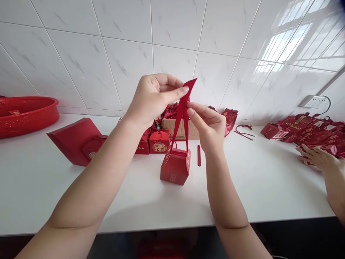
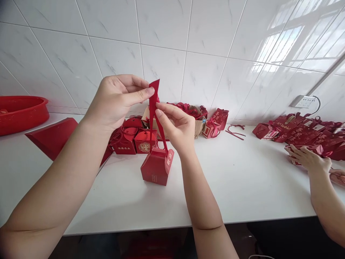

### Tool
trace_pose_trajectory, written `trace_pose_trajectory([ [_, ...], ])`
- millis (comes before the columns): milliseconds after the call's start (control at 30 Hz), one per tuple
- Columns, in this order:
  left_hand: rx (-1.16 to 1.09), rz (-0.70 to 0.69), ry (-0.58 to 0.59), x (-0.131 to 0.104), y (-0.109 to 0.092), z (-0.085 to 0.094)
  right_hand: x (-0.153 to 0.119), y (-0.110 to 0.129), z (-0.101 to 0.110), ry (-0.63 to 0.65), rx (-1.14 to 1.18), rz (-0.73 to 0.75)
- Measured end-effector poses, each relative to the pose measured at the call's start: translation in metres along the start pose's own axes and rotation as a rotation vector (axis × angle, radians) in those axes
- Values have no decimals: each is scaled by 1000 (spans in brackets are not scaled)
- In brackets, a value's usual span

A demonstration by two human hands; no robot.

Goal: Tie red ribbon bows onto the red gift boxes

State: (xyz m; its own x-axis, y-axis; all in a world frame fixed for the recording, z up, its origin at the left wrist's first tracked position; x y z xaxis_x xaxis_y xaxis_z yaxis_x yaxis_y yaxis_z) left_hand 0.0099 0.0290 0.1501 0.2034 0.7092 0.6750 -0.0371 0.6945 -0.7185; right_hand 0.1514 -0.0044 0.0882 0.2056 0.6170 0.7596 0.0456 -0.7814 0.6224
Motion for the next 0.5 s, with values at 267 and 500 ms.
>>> trace_pose_trajectory([
  [267, 122, -57, 23, 0, -2, -3, 1, -4, 2, 13, -11, -7],
  [500, 222, -158, -1, -1, -9, -8, 0, -3, -1, 52, -20, -94],
])
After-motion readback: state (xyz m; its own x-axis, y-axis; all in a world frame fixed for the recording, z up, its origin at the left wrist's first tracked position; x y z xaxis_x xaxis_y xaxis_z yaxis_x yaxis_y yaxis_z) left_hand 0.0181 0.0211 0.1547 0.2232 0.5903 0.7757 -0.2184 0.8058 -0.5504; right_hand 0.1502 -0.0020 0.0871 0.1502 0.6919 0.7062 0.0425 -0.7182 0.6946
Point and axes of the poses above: each hand's wrist, its own x-axis towards the middle knuckle, its own z-axis out of the back of the hand, y = z × x, the point moved 1 cm from there along x, towards the middle knuckle, and after that the axes turned 1 degree about x, right-handed, at the moved point
